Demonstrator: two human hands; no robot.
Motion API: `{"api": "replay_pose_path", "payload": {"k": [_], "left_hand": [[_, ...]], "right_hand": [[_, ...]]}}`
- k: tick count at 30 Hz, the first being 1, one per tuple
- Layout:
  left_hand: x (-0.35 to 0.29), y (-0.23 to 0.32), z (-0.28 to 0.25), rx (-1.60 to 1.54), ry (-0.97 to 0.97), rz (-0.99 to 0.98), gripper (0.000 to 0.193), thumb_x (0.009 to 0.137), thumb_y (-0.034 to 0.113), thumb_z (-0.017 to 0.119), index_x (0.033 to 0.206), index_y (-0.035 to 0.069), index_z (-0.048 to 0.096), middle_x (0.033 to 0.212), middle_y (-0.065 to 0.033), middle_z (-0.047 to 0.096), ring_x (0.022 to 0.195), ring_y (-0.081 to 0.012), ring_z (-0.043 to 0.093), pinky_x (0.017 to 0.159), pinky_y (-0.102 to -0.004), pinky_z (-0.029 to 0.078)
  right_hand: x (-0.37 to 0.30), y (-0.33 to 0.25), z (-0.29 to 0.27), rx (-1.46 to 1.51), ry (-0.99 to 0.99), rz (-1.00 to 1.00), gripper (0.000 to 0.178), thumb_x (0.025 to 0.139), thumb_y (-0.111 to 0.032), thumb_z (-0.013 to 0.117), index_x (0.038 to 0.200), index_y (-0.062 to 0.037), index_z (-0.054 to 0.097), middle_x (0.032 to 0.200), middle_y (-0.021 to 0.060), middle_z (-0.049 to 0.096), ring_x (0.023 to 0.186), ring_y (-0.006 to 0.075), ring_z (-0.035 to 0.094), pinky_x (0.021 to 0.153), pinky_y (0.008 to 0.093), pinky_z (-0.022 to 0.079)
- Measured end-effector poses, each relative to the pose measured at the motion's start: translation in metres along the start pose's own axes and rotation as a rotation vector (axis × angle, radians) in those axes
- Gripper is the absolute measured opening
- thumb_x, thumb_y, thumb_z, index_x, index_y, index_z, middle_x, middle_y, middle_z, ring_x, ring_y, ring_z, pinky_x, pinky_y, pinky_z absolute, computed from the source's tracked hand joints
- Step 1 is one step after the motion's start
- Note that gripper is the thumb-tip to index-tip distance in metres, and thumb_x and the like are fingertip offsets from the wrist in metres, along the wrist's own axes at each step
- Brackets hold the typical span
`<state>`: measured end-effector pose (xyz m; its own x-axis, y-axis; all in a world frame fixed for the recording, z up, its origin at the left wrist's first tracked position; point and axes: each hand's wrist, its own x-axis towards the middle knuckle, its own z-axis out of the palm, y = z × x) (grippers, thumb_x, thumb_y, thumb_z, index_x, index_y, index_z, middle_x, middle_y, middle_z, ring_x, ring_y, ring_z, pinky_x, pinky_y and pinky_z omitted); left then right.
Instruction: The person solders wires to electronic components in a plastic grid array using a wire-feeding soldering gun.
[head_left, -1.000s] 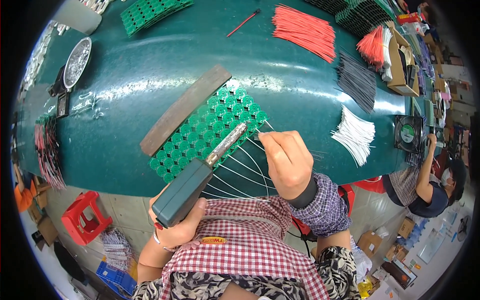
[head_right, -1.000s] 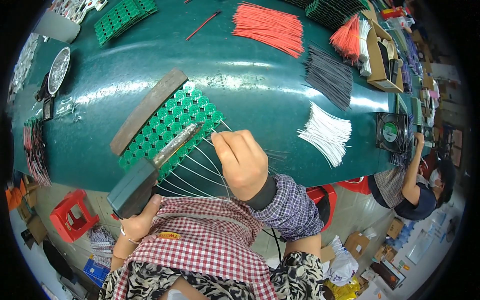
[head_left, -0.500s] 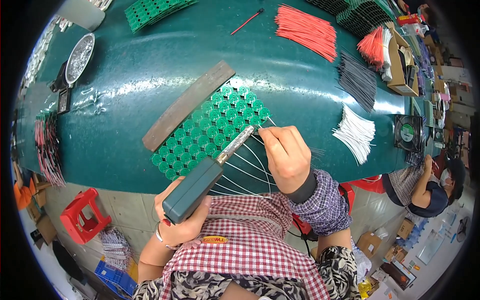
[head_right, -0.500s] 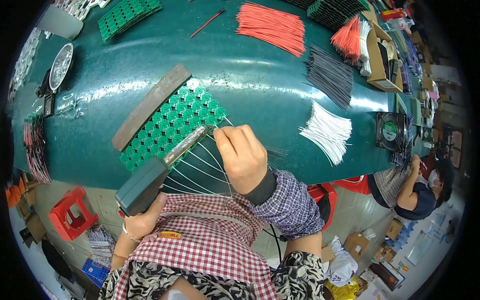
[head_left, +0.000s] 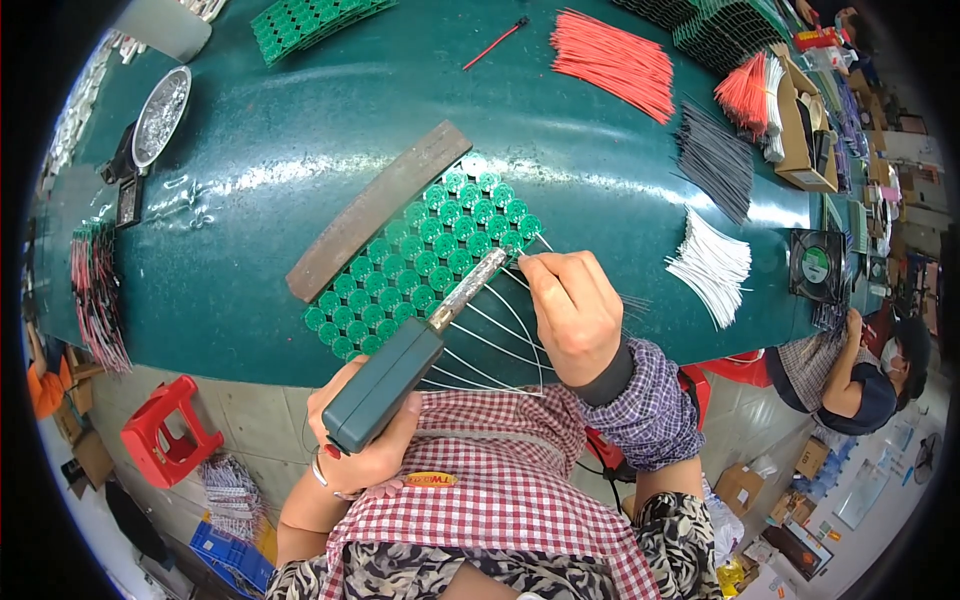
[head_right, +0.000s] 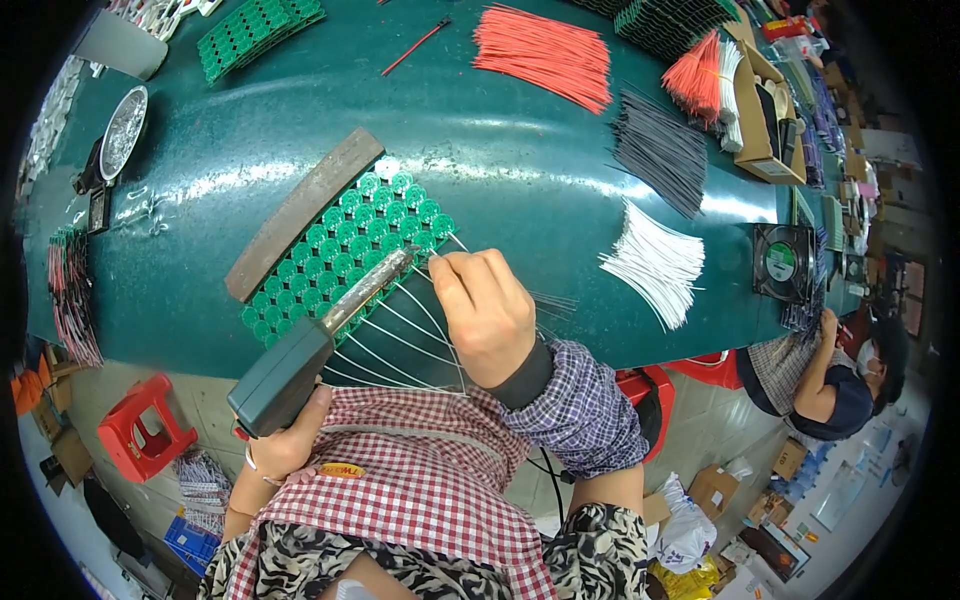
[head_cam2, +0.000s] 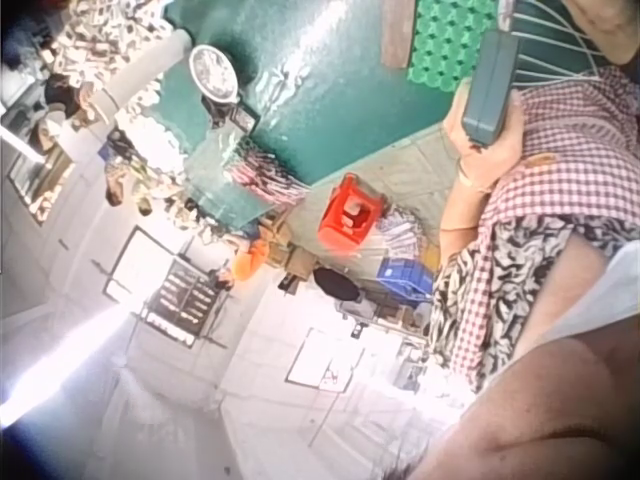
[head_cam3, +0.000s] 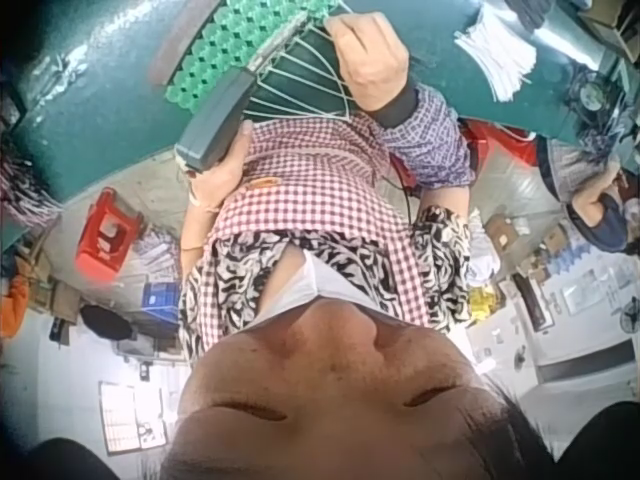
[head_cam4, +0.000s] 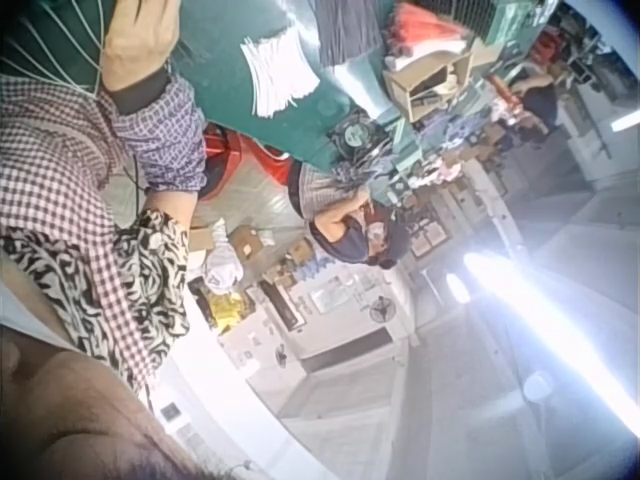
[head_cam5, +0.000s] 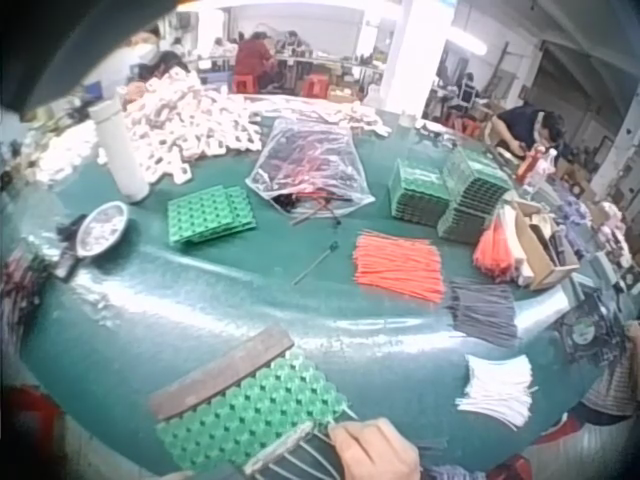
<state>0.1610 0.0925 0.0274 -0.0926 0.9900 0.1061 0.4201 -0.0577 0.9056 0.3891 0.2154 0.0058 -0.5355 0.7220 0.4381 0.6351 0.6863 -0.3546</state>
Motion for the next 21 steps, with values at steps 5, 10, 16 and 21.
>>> {"api": "replay_pose_path", "payload": {"k": [5,10,16,21], "left_hand": [[0.003,0.003,0.003,-0.028,-0.022,-0.061,0.021,0.072,-0.002,0.075,0.092,-0.004,0.071,0.079,-0.0114,0.063,0.059,-0.0201,0.061,0.052,-0.0297,0.047],[0.003,0.002,0.0,-0.012,-0.072,-0.074,0.019,0.072,-0.003,0.075,0.091,-0.003,0.071,0.078,-0.011,0.063,0.059,-0.0197,0.061,0.052,-0.0296,0.047],[-0.006,0.0,0.0,-0.066,-0.042,-0.162,0.021,0.071,-0.003,0.075,0.091,-0.004,0.072,0.079,-0.0125,0.065,0.059,-0.0211,0.061,0.052,-0.0311,0.048],[-0.009,-0.002,0.001,-0.024,0.021,-0.113,0.026,0.07,0.0,0.076,0.095,-0.005,0.073,0.089,-0.0185,0.071,0.07,-0.0281,0.07,0.062,-0.034,0.056]], "right_hand": [[-0.001,0.0,0.0,0.008,-0.003,0.01,0.036,0.07,-0.001,0.065,0.105,0.0045,0.068,0.096,0.0117,0.064,0.083,0.0261,0.062,0.068,0.0337,0.055],[-0.001,0.001,0.0,0.002,-0.004,0.006,0.036,0.07,-0.001,0.065,0.105,0.0043,0.067,0.096,0.0117,0.064,0.083,0.0261,0.062,0.068,0.0337,0.055],[-0.001,0.001,0.001,0.005,0.002,0.003,0.036,0.07,0.0,0.065,0.105,0.004,0.067,0.096,0.0116,0.063,0.083,0.0258,0.062,0.068,0.0336,0.055],[-0.001,0.0,0.001,0.0,0.006,0.008,0.035,0.069,0.0,0.066,0.104,0.0037,0.068,0.095,0.0114,0.064,0.082,0.0256,0.063,0.068,0.0333,0.055]]}}
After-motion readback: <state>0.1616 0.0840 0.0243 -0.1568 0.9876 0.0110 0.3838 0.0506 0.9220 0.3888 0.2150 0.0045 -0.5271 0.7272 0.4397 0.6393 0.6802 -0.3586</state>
